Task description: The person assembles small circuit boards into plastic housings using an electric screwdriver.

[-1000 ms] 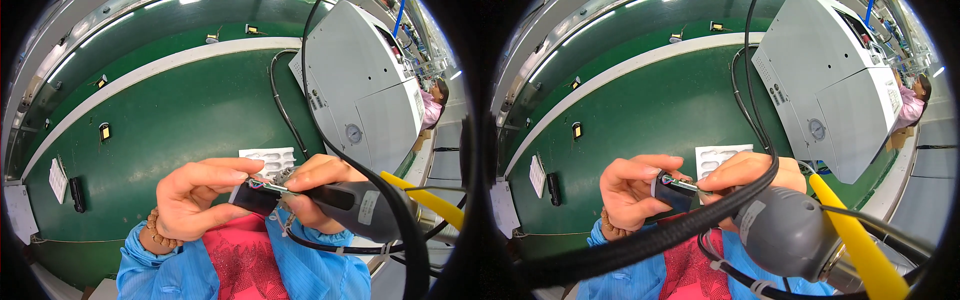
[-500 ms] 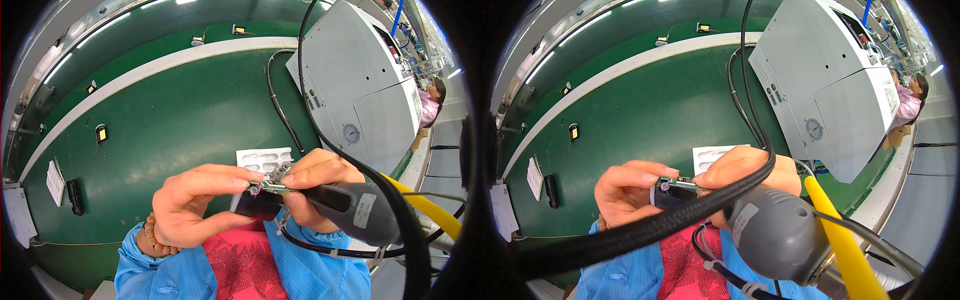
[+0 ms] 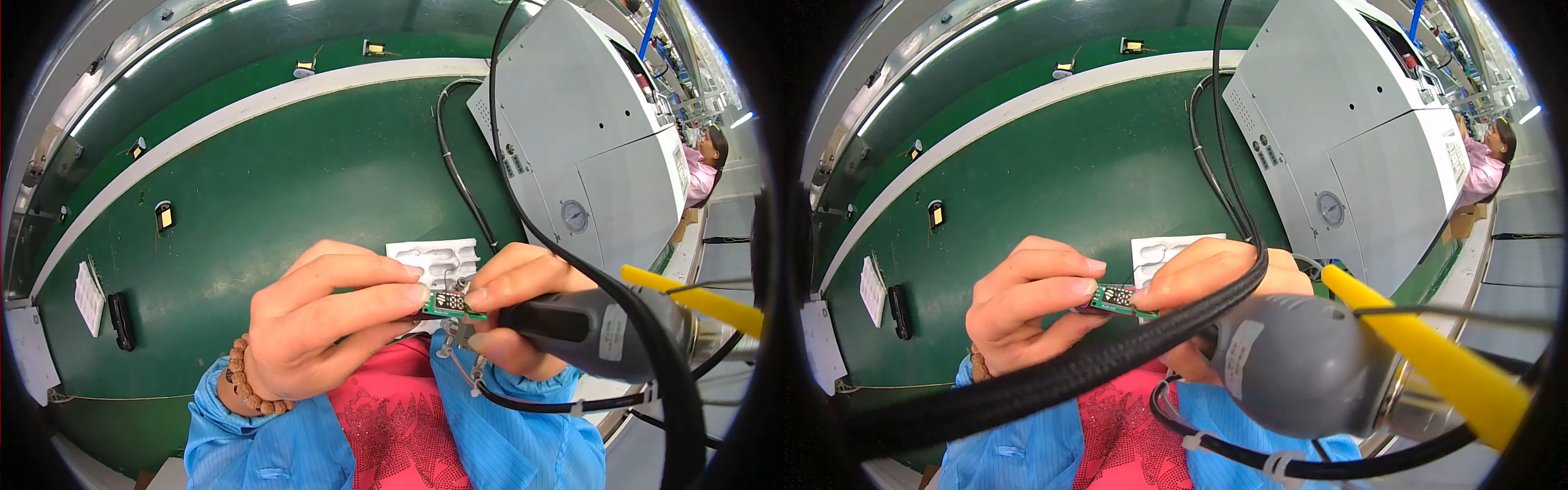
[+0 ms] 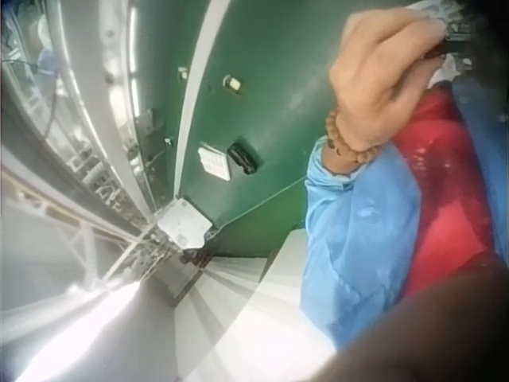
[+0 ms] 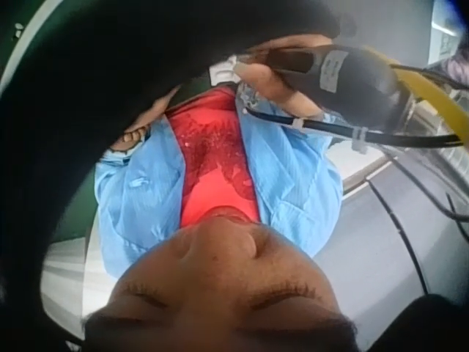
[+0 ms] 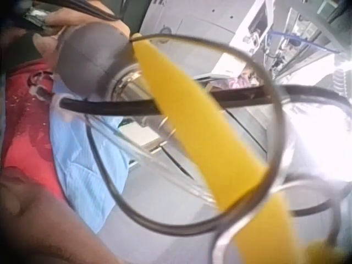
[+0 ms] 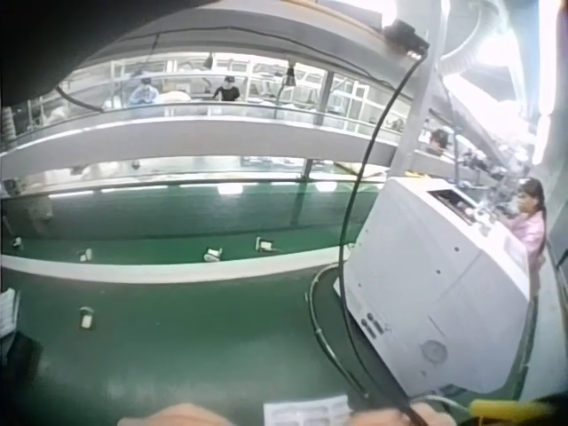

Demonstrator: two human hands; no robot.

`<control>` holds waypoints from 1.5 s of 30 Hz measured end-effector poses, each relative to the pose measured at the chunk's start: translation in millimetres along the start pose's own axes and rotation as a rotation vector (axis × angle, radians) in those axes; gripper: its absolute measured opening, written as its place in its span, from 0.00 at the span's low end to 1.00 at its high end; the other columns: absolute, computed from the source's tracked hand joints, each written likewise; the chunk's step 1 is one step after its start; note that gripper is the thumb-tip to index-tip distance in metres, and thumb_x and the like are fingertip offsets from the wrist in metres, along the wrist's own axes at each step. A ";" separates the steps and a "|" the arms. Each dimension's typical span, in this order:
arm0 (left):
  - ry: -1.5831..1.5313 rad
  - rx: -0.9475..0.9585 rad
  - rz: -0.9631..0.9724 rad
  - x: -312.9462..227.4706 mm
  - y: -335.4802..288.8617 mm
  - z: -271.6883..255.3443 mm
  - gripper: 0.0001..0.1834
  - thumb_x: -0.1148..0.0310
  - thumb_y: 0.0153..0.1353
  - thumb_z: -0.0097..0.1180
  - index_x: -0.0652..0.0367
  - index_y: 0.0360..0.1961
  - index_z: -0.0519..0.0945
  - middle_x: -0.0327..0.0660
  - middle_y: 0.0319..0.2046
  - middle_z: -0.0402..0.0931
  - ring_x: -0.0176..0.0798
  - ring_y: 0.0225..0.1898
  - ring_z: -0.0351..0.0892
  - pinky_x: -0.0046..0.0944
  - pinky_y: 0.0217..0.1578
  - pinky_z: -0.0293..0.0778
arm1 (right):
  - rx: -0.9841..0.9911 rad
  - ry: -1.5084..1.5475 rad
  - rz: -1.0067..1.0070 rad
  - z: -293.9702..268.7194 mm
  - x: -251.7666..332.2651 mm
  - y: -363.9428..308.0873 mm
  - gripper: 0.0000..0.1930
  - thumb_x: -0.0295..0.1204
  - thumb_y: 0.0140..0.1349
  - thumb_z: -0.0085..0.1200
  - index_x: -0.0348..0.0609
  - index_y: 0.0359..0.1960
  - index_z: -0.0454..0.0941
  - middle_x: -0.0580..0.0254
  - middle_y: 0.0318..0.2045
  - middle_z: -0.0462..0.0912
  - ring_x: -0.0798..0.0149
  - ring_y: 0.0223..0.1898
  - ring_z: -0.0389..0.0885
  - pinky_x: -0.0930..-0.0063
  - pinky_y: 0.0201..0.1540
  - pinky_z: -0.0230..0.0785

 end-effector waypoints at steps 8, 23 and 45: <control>-0.165 -0.117 -0.267 -10.3 -1.3 6.0 0.23 0.82 0.43 0.68 0.67 0.44 0.81 0.50 0.42 0.82 0.49 0.41 0.81 0.41 0.41 0.78 | -0.133 -0.005 0.044 3.1 2.2 -2.4 0.09 0.20 0.47 0.66 0.31 0.29 0.79 0.53 0.24 0.79 0.64 0.24 0.78 0.78 0.26 0.71; -0.108 0.016 -0.109 -4.2 3.2 4.3 0.25 0.83 0.43 0.68 0.67 0.47 0.80 0.51 0.42 0.82 0.49 0.42 0.82 0.41 0.43 0.78 | 0.024 -0.086 -0.020 -8.2 2.8 1.8 0.10 0.21 0.48 0.66 0.31 0.32 0.80 0.51 0.25 0.81 0.65 0.23 0.80 0.79 0.26 0.73; -0.164 0.130 -0.119 -2.8 15.1 5.5 0.21 0.82 0.45 0.67 0.65 0.44 0.82 0.51 0.41 0.79 0.46 0.40 0.82 0.39 0.40 0.79 | 0.237 -0.109 0.110 -28.7 3.7 2.4 0.10 0.18 0.44 0.67 0.34 0.30 0.82 0.54 0.24 0.83 0.63 0.23 0.82 0.77 0.26 0.76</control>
Point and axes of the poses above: each hand's wrist, its own y-axis towards the middle knuckle, its own z-axis out of the palm, x = y × z, the point moved 2 cm from there along y, towards the middle knuckle
